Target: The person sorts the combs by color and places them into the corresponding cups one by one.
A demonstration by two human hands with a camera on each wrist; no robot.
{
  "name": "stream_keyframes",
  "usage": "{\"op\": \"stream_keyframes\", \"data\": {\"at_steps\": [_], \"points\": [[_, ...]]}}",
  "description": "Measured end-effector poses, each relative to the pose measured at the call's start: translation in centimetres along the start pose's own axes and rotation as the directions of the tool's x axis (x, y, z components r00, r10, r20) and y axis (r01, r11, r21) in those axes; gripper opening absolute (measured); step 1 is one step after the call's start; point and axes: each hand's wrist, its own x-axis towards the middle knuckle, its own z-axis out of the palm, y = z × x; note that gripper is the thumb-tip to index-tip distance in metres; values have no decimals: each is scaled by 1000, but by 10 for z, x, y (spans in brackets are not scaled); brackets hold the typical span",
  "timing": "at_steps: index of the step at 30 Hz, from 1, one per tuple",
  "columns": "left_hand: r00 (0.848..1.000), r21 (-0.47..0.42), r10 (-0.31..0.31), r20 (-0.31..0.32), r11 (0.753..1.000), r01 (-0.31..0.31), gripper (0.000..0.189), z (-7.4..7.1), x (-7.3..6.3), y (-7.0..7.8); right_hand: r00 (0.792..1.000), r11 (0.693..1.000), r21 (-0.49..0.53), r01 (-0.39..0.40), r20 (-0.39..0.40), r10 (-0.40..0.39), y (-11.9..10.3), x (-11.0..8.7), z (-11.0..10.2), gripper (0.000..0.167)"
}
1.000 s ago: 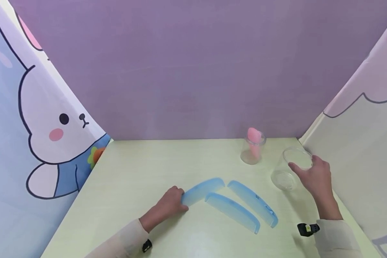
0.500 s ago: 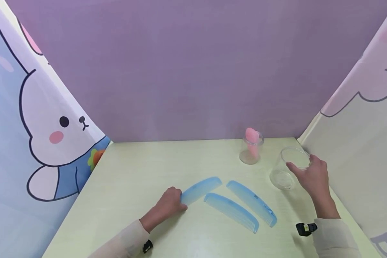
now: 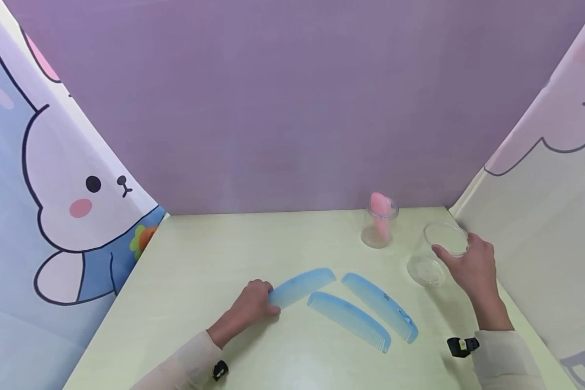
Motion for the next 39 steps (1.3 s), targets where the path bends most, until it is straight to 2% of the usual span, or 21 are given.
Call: {"op": "stream_keyframes", "data": {"at_steps": [2,9,16,23,31,39], "points": [[1000,-12,13,-11,1000,-13,33,0,1,-1,1000,1000,5,-2,0,2,1,0,1,101],[999,-83,-5,-38,997,2,38,-7,17,9,999,1000,-2,28,18,-28,4,32,1,100],[999,-125,-11,-31,992,7,39,-15,24,13,1000,1000,-6,18,24,-18,2,32,1,101],[1000,-110,1,-22,994,-3,39,-20,26,19,1000,1000,-10,17,22,-17,2,32,2,100],[998,-126,47,-31,991,-51,31,-25,29,25,1000,1000,-15,18,20,-17,1,33,3,99],[993,-117,102,-61,987,-108,37,-30,34,36,1000,1000,-10,26,13,-26,0,32,2,99]]}}
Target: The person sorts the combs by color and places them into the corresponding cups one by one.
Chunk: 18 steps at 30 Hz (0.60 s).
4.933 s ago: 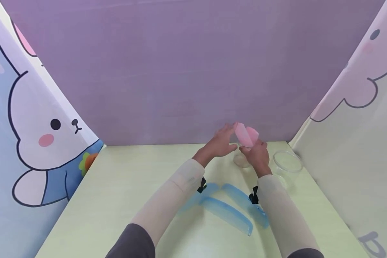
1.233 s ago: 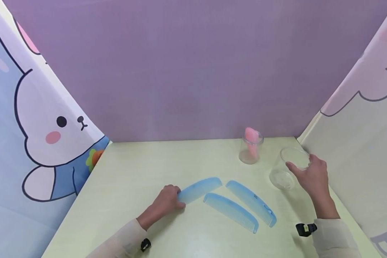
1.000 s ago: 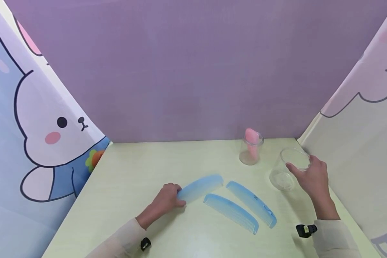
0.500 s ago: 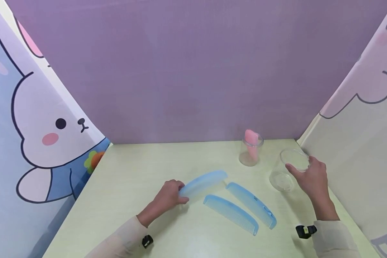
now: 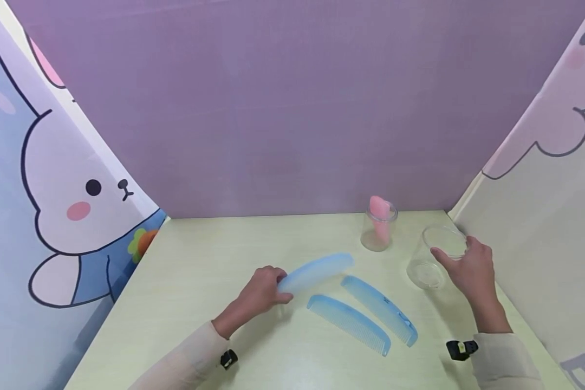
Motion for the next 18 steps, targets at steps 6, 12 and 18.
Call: {"op": "stream_keyframes", "data": {"at_steps": [6,12,18], "points": [[999,12,34,-11,999,-34,36,-2,5,7,1000,1000,9,-3,3,3,0,0,2,99],[999,30,34,-10,999,-33,38,-4,6,10,1000,1000,5,-3,2,3,0,1,4,100],[998,33,58,-26,998,-57,36,-7,8,13,1000,1000,8,-4,3,4,-2,1,5,99]]}}
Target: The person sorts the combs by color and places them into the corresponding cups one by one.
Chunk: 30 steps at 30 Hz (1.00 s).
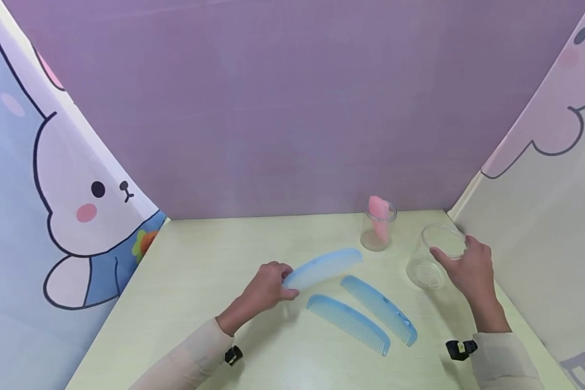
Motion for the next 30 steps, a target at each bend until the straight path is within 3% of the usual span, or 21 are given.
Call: {"op": "stream_keyframes", "data": {"at_steps": [20,30], "points": [[998,-19,59,-8,998,-59,38,-4,11,15,1000,1000,-6,5,6,-5,0,2,2,99],[991,12,130,-13,991,-130,37,-3,20,31,1000,1000,-7,10,14,-10,3,6,4,99]]}}
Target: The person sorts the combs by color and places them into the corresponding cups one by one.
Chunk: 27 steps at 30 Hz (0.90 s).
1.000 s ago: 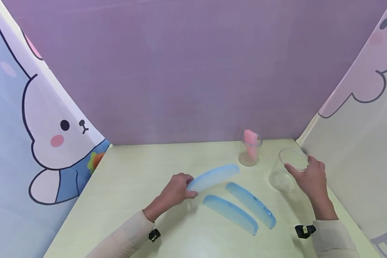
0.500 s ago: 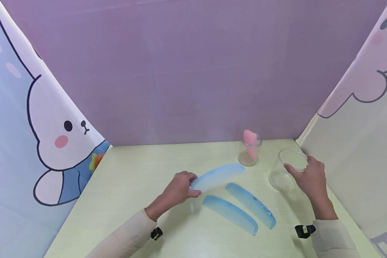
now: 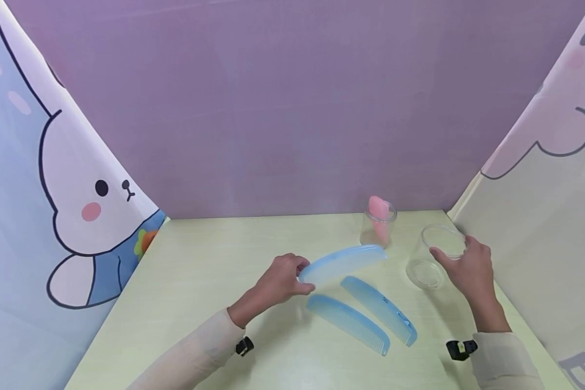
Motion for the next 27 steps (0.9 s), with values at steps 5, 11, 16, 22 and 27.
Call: {"op": "stream_keyframes", "data": {"at_steps": [5,11,16,22,27], "points": [[999,2,32,2,999,-32,38,2,8,7,1000,1000,-4,-3,2,3,0,-1,-1,99],[997,6,76,-10,997,-76,36,5,16,17,1000,1000,1,-2,4,2,0,-2,-1,100],[996,2,84,2,996,-84,34,5,20,26,1000,1000,2,1,3,-1,0,-3,0,100],[997,1,77,13,997,-77,33,3,22,34,1000,1000,4,3,1,-3,-1,-4,0,100],[998,2,65,12,998,-65,32,3,25,35,1000,1000,9,2,9,-2,-2,-4,1,100]]}}
